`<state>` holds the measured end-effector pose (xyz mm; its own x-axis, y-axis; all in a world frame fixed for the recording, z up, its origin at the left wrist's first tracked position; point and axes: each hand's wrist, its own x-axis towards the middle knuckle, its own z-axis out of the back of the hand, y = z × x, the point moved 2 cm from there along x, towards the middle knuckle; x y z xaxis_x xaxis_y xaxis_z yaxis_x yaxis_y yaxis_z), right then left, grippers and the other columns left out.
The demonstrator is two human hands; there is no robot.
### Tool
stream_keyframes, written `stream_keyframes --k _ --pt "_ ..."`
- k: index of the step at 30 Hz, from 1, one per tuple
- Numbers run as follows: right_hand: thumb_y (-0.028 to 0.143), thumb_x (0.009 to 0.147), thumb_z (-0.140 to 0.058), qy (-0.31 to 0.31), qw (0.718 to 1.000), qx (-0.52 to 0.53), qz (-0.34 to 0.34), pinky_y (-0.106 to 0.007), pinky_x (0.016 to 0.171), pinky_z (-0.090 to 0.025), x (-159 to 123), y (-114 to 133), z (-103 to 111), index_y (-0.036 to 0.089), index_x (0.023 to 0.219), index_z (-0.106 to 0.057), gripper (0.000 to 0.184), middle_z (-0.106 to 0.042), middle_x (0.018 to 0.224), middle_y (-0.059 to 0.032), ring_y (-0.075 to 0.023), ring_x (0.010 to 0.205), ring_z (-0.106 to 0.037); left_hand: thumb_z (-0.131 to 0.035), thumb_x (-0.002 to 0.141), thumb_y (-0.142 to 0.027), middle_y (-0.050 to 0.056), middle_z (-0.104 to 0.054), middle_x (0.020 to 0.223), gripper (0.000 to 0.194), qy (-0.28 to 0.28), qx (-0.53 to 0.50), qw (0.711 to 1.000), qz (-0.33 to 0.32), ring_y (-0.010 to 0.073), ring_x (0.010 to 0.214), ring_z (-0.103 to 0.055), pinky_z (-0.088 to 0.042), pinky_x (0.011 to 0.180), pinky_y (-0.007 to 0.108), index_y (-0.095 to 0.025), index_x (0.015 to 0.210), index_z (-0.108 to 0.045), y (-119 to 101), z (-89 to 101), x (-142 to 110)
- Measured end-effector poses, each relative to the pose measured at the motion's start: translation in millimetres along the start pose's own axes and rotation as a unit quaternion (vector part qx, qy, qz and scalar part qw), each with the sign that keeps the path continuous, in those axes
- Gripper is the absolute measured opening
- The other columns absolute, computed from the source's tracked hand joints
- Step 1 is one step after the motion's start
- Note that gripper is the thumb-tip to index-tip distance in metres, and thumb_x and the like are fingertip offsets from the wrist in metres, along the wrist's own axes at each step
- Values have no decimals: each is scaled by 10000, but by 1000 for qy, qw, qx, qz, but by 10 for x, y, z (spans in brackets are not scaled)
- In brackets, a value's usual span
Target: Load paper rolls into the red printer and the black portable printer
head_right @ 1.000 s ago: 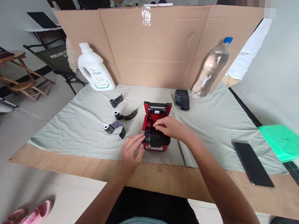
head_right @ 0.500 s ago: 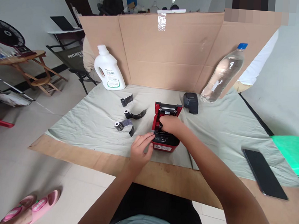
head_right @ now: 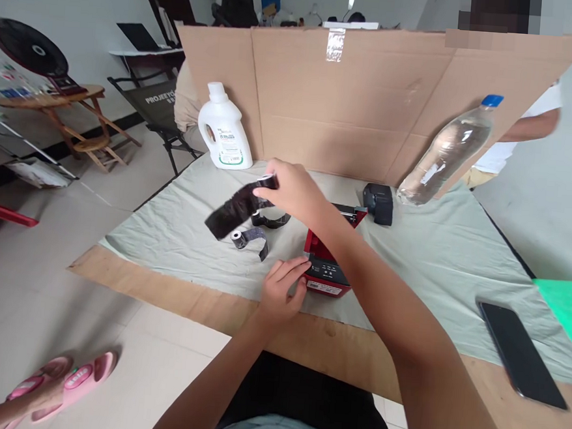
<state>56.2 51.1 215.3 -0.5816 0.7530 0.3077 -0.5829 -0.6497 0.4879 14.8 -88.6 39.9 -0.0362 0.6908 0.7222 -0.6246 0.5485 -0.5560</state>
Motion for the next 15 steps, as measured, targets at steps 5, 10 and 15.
stream_keyframes --k 5,10,15 --pt "387 897 -640 58 995 -47 -60 -279 722 -445 854 -54 -863 161 1143 -565 342 -663 1163 -99 -219 962 -610 -515 901 -137 71 -746 1190 366 11 -7 1000 5 208 939 -658 -580 817 360 -202 1202 -712 2 16 11" --pt "239 858 -704 158 974 -98 -129 -295 741 -492 1162 -204 -1425 144 1207 -582 382 -645 1258 -162 -268 1047 -642 -518 844 -117 70 -737 910 255 33 10 999 29 215 807 -603 -531 696 350 -207 929 -741 18 -5 2" --pt "224 813 -782 224 951 -123 -172 -306 756 -514 1178 -376 -1607 109 1196 -631 428 -664 1272 -196 -287 1059 -676 -545 812 -106 62 -715 825 197 19 8 999 29 216 762 -562 -500 648 339 -213 817 -710 41 -21 -5"
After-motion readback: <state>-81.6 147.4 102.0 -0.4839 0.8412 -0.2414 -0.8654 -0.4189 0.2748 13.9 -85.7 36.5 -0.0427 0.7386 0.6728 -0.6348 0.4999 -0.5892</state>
